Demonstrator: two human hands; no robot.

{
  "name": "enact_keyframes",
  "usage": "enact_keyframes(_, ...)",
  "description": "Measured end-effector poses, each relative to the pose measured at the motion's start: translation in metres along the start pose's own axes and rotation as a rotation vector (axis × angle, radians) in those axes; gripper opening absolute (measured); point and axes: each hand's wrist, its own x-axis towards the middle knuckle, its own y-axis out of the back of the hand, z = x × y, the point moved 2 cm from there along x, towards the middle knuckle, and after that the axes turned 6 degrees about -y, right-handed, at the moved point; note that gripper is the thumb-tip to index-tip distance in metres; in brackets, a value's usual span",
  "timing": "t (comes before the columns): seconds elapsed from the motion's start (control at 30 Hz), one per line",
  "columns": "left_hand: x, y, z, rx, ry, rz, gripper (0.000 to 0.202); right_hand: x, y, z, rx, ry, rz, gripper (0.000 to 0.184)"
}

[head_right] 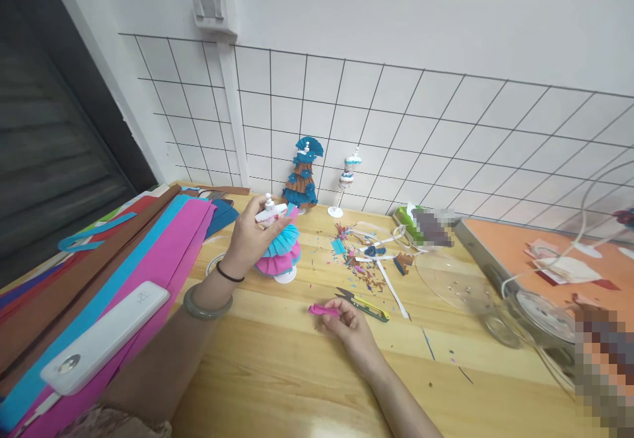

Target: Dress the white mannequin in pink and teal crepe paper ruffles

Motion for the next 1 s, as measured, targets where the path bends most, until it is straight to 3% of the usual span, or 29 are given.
enact_keyframes(0.13,0.001,0.0,0.001,0.047,-0.065,-0.078,0.054,0.004,0.001,-0.009,-0.151,0.048,0.002,0.03)
enact_keyframes(0.37,0.002,-0.001,-0.001,0.081,-0.114,-0.132,0.062,0.042,0.015,-0.034,-0.459,0.219,0.184,0.017)
enact_keyframes(0.5,0.003,0.004,0.001,0.109,-0.097,-0.141,0.065,0.067,0.015,-0.036,-0.623,0.3,0.243,0.014)
enact_keyframes(0.6,0.004,0.008,0.004,0.12,-0.079,-0.148,0.068,0.076,0.012,-0.032,-0.744,0.36,0.213,0.018)
enact_keyframes(0.8,0.005,0.009,0.003,0.142,-0.058,-0.127,0.072,0.066,0.022,-0.027,-0.947,0.439,0.126,0.027)
enact_keyframes(1.0,0.004,0.006,0.002,0.104,-0.028,-0.164,0.076,0.056,0.035,-0.027,-1.042,0.465,0.209,0.026)
